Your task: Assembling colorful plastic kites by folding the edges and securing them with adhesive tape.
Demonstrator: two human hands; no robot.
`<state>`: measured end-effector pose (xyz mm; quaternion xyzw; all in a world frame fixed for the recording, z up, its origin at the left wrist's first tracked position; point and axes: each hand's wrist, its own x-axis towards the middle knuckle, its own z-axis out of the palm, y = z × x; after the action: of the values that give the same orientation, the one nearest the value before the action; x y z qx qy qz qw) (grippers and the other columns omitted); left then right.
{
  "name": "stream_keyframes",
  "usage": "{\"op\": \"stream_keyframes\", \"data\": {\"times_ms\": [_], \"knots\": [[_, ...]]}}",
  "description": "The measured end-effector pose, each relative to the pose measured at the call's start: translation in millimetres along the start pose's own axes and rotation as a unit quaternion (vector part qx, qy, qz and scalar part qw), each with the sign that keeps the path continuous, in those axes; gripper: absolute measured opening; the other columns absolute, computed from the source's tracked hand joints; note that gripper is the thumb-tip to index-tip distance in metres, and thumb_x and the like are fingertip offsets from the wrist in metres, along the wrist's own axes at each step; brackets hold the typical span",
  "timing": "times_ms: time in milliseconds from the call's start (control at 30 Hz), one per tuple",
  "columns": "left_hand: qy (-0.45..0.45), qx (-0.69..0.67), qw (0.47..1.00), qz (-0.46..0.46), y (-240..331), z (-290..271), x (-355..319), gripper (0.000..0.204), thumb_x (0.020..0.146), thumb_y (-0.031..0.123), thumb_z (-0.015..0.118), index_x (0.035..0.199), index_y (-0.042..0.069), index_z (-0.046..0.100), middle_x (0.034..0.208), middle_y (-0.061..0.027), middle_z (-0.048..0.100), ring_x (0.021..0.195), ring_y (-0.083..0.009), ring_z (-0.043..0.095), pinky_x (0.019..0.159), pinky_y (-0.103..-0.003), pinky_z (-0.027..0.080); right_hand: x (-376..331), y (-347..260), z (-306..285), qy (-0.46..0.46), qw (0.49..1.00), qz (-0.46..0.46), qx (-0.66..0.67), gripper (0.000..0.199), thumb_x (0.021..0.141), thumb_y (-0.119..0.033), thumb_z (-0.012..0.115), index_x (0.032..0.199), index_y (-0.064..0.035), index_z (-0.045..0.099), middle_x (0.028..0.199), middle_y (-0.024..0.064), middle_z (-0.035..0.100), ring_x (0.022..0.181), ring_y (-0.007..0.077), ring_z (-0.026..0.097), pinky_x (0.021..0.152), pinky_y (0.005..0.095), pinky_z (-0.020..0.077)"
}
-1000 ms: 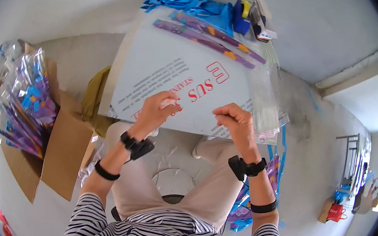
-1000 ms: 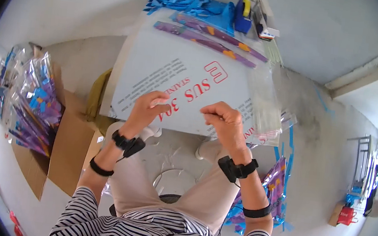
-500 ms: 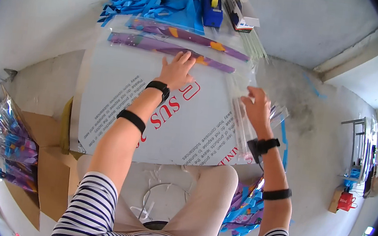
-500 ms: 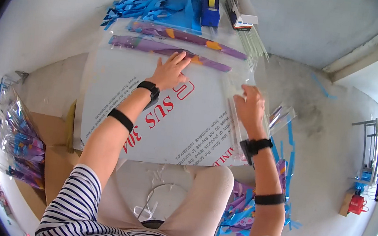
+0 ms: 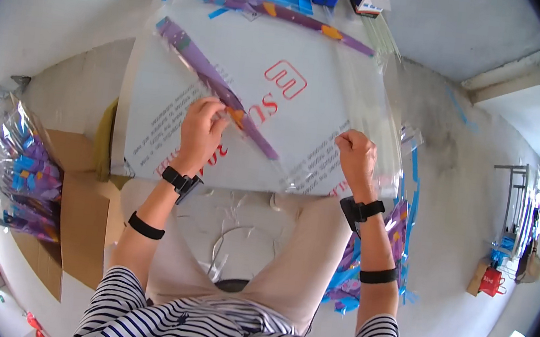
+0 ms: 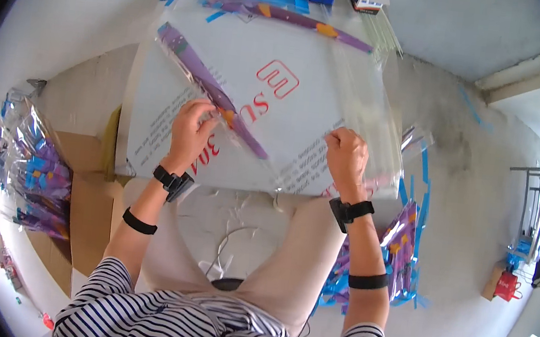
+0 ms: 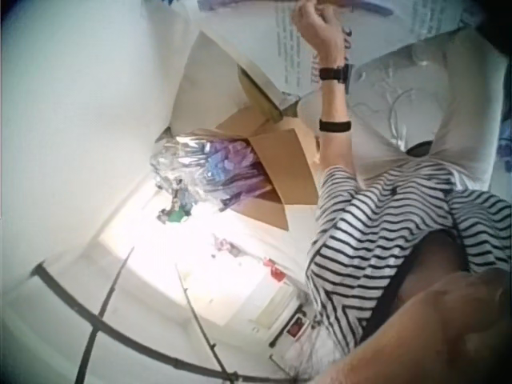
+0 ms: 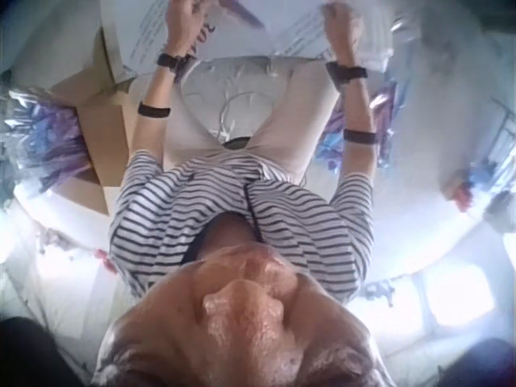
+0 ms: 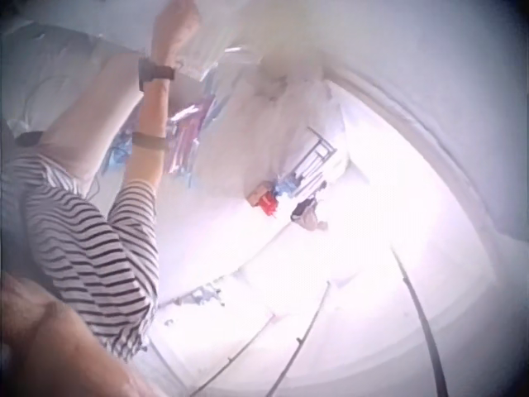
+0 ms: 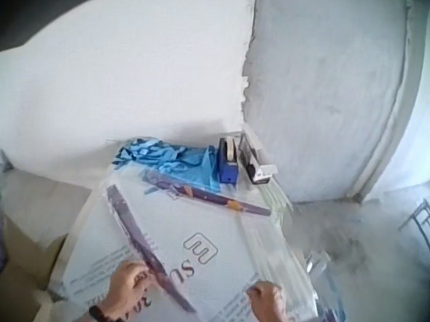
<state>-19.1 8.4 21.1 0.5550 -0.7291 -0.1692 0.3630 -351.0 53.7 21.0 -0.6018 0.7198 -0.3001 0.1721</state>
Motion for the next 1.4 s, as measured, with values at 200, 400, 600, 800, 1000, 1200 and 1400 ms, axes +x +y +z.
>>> {"op": "stream_keyframes", "data": {"times_ms": [200,400,600,800,1000,1200,1400], "knots": [[-0.047,-0.148,0.966,-0.208,7.4,3.8,-96.0,0.018,0.08,0.009,0.074,0.094,-0.001,0.068,0.082,-0.0109,0.071,0.075,-0.0187,0.07,0.069,-0.031,0.054,-84.1,-28.4,25.9,-0.051,0.996,0.063,0.045,0.023,0.081,-0.027,0.076,0.079,-0.0037,0.072,0.075,0.0141,0.069,0.072,0.0328,0.067,0.067,0.0409,0.0527],[-0.092,-0.314,0.867,-0.377,36.2,2.7,-123.8,0.019,0.083,0.011,0.072,0.094,-0.003,0.064,0.079,-0.0091,0.068,0.07,-0.018,0.07,0.063,-0.03,0.057,-138.3,-68.1,73.5,-0.139,0.989,0.045,0.006,0.031,0.077,-0.031,0.079,0.084,-0.0021,0.072,0.082,0.017,0.07,0.076,0.0326,0.068,0.069,0.043,0.0527],[-0.09,-0.521,0.702,-0.477,50.7,-32.4,-146.5,0.028,0.087,0.015,0.075,0.103,0.0,0.057,0.09,-0.009,0.066,0.083,-0.0199,0.071,0.073,-0.03,0.058,-139.5,-91.9,37.1,-0.24,0.853,0.179,0.428,0.009,0.083,-0.007,0.073,0.083,0.0022,0.071,0.069,0.0026,0.064,0.061,0.0096,0.055,0.057,0.0248,0.0445],[-0.194,-0.625,0.64,-0.403,61.0,-12.3,-150.3,0.014,0.092,0.01,0.069,0.101,0.003,0.061,0.091,-0.0096,0.07,0.078,-0.016,0.068,0.075,-0.031,0.057,-157.6,-91.5,-14.2,-0.197,0.844,0.191,0.46,0.017,0.093,-0.014,0.065,0.089,0.0013,0.072,0.077,0.0044,0.067,0.068,0.0096,0.059,0.064,0.0235,0.0474],[-0.161,-0.604,0.654,-0.425,52.5,-3.8,-151.8,0.009,0.092,0.007,0.067,0.099,0.003,0.063,0.09,-0.011,0.072,0.073,-0.0132,0.065,0.069,-0.027,0.055,-191.0,-59.0,-57.3,-0.188,0.74,0.255,0.593,0.028,0.099,-0.024,0.063,0.099,0.0031,0.07,0.083,0.0061,0.068,0.069,0.0121,0.062,0.065,0.0249,0.0503],[-0.205,-0.373,0.828,-0.366,48.1,-10.2,-121.4,0.031,0.088,0.03,0.075,0.102,0.004,0.064,0.084,-0.0063,0.069,0.069,-0.0144,0.067,0.064,-0.028,0.053,-197.1,-47.0,-67.3,-0.173,0.782,0.235,0.55,0.02,0.097,-0.017,0.064,0.097,0.0025,0.071,0.076,0.0026,0.065,0.066,0.0094,0.059,0.062,0.023,0.0456],[-0.078,-0.106,0.97,-0.203,-18.1,-95.8,-133.2,0.024,0.083,0.022,0.075,0.094,0.001,0.068,0.082,-0.0086,0.072,0.072,-0.0168,0.068,0.067,-0.031,0.053,-171.8,-58.7,-22.7,-0.267,0.883,0.196,0.331,0.014,0.092,-0.01,0.065,0.098,0.0001,0.072,0.073,-0.0006,0.061,0.065,0.0078,0.057,0.061,0.0216,0.0438]]}}
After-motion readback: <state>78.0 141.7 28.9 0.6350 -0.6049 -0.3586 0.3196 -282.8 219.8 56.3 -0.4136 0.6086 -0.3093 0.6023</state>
